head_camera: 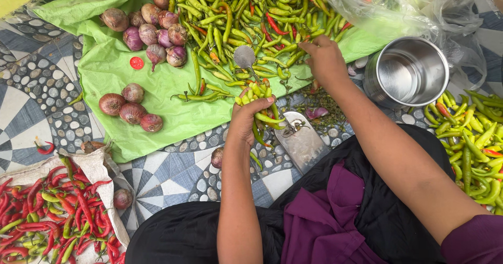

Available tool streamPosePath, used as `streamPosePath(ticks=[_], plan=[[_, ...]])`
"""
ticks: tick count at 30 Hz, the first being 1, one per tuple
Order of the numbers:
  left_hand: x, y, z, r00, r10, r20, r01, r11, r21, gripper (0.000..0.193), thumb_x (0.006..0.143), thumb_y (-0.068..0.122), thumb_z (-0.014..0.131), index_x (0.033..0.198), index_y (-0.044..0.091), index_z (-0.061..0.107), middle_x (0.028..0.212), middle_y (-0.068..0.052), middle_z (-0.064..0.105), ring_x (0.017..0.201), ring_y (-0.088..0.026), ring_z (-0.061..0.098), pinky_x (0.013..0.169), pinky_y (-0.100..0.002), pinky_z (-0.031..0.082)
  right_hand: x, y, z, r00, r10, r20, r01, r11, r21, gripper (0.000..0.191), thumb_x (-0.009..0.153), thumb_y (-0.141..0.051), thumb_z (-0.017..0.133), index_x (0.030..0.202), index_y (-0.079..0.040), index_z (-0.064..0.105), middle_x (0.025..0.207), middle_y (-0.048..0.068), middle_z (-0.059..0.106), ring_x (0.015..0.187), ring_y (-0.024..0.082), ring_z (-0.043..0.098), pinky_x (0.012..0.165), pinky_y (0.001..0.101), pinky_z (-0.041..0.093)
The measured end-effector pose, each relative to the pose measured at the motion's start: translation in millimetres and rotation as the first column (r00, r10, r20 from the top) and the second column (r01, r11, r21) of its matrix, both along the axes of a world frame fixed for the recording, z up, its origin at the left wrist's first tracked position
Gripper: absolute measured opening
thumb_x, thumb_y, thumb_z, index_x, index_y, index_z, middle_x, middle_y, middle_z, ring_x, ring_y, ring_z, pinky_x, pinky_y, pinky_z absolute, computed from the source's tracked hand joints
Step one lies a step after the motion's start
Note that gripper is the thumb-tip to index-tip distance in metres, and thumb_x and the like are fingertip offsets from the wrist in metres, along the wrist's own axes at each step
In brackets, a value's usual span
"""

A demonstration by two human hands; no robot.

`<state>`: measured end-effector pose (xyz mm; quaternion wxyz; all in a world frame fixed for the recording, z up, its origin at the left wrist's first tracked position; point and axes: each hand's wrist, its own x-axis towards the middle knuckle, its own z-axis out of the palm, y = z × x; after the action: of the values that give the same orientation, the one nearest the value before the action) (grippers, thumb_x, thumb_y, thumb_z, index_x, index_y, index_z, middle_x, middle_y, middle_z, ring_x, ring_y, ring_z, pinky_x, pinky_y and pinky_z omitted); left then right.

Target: The person sits on the floor and uses a traditional Indian blade to trim the stems off green chilies. They pick up chilies from a pile, cut the stems, and place the trimmed chilies into a metal container.

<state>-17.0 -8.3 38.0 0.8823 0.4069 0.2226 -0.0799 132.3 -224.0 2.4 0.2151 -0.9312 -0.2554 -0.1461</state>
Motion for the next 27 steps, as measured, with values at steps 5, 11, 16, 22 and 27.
streamPosePath(ticks=[5,11,16,22,27], plan=[[1.2,3.9,-1.8,0.997,0.055,-0.061,-0.045,0.985,0.166,0.034,0.081,0.014,0.079,0.108,-0.006,0.073,0.084,-0.015,0.07,0.063,-0.017,0.066,0.047,-0.028,0.041,-12.6,18.5,28.8,0.992,0.129,-0.008,-0.128,0.99,0.052,0.015,0.087,-0.005,0.079,0.099,-0.012,0.077,0.094,0.011,0.066,0.093,0.033,0.068,0.082,0.0441,0.055],[-1.2,6.9,-5.7,0.984,0.181,0.003,-0.179,0.976,-0.12,0.03,0.079,0.012,0.075,0.104,-0.002,0.069,0.082,-0.01,0.07,0.065,-0.02,0.068,0.057,-0.034,0.058,-71.4,53.8,76.6,0.877,0.474,0.076,-0.476,0.84,0.262,0.024,0.089,0.004,0.071,0.112,-0.004,0.076,0.103,0.01,0.07,0.094,0.031,0.07,0.082,0.0395,0.056],[-5.1,20.6,3.9,0.986,0.149,0.08,-0.146,0.988,-0.043,0.032,0.08,0.008,0.077,0.108,-0.005,0.068,0.086,-0.013,0.071,0.066,-0.021,0.067,0.06,-0.032,0.055,-80.3,53.2,75.2,0.817,0.554,-0.16,-0.411,0.755,0.511,0.03,0.092,0.003,0.065,0.119,-0.005,0.074,0.103,0.007,0.075,0.087,0.019,0.073,0.077,0.0316,0.058],[-8.0,14.6,21.4,0.99,-0.043,0.135,0.043,0.999,0.006,0.042,0.071,0.004,0.076,0.111,0.0,0.068,0.092,-0.012,0.075,0.065,-0.018,0.066,0.06,-0.031,0.055,-51.4,45.5,55.9,0.429,0.625,-0.652,0.282,0.593,0.754,0.027,0.098,-0.016,0.067,0.123,-0.007,0.068,0.09,0.003,0.072,0.072,0.008,0.066,0.061,0.0234,0.053],[-6.1,16.2,13.5,0.984,-0.121,0.131,0.112,0.991,0.073,0.042,0.072,0.002,0.078,0.112,-0.003,0.068,0.091,-0.01,0.074,0.068,-0.017,0.066,0.061,-0.03,0.054,-35.9,45.3,42.5,0.157,0.641,-0.752,0.349,0.676,0.649,0.026,0.096,-0.016,0.069,0.118,-0.002,0.072,0.089,0.002,0.073,0.072,0.009,0.068,0.065,0.0238,0.056]])
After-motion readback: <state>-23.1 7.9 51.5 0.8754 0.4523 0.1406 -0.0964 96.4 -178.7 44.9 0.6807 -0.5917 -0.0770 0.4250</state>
